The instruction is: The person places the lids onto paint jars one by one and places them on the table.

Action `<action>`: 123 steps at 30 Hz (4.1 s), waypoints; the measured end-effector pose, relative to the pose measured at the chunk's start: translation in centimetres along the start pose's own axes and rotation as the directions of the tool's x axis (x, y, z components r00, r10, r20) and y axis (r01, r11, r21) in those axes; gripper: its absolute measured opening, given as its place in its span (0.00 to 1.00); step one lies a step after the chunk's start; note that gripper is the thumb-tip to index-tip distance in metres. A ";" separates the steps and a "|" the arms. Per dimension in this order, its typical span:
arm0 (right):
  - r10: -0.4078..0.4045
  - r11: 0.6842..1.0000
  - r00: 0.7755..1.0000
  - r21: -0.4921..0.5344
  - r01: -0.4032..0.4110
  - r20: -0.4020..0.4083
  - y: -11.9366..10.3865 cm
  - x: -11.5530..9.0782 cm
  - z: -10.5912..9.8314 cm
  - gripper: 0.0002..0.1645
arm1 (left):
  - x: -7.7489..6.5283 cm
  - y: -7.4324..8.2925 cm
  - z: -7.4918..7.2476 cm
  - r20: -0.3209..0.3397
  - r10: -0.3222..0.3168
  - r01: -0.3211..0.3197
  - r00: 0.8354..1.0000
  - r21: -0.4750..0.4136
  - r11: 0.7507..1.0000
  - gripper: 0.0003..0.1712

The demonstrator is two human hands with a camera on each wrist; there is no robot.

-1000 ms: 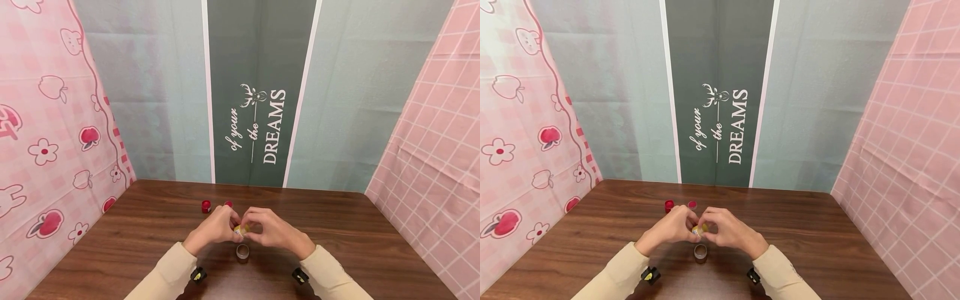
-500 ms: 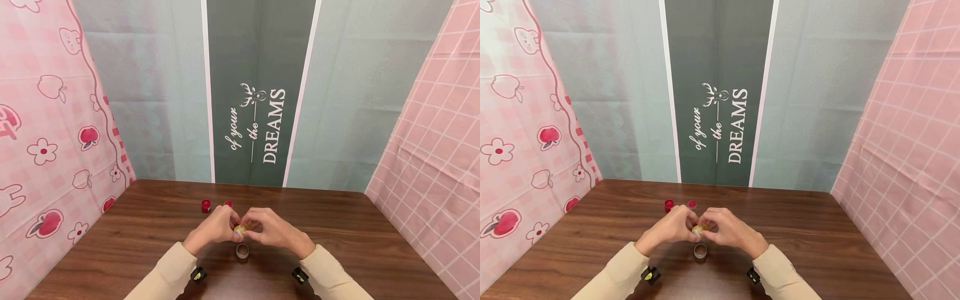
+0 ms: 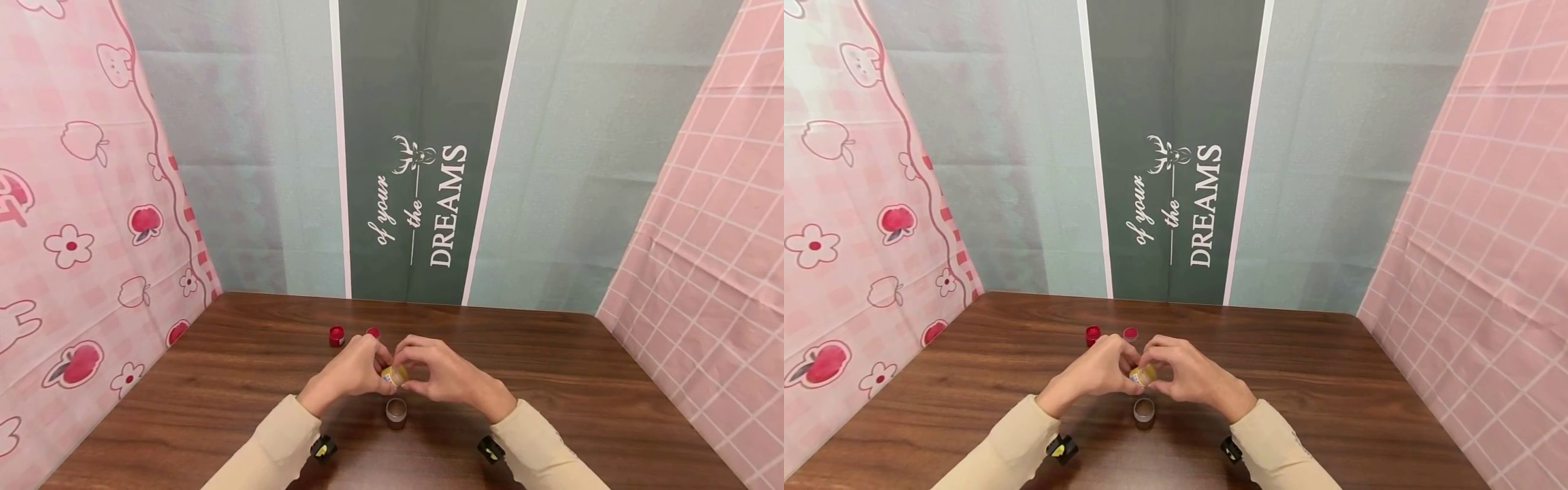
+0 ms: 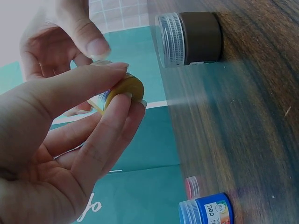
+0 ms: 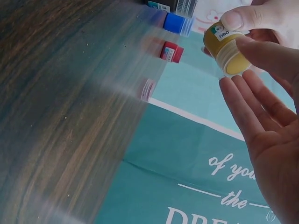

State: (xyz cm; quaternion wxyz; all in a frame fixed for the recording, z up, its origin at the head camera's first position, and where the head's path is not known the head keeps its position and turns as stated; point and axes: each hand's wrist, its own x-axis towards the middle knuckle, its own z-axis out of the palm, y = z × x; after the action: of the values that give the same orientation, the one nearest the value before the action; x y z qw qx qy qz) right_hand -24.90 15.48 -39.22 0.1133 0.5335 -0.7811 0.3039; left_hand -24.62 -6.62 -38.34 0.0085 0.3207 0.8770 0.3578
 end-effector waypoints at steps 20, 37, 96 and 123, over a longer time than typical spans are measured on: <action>0.040 0.999 0.999 0.028 -0.041 0.029 0.0 0.0 -0.1 0.16 | 0.1 0.2 0.0 -0.001 -0.004 0.004 1.000 -0.001 1.000 0.11; 0.116 0.991 0.993 0.057 -0.117 0.030 -0.3 0.0 0.0 0.14 | 0.0 0.2 -0.1 -0.017 0.005 -0.005 1.000 0.012 1.000 0.13; -0.042 0.997 0.999 -0.067 0.042 0.003 0.3 0.0 0.2 0.17 | -0.1 0.4 -0.2 0.004 0.023 -0.023 1.000 0.022 1.000 0.08; 0.033 0.999 0.999 -0.033 -0.033 -0.014 0.2 -0.1 0.2 0.17 | 0.0 0.5 -0.3 -0.008 -0.016 0.016 1.000 0.012 1.000 0.13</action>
State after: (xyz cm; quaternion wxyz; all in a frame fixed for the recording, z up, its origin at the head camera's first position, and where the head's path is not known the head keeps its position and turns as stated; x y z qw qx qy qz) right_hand -25.03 15.47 -39.45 0.1223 0.5166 -0.7940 0.2962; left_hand -24.41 -6.52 -37.84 0.0058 0.3120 0.8818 0.3537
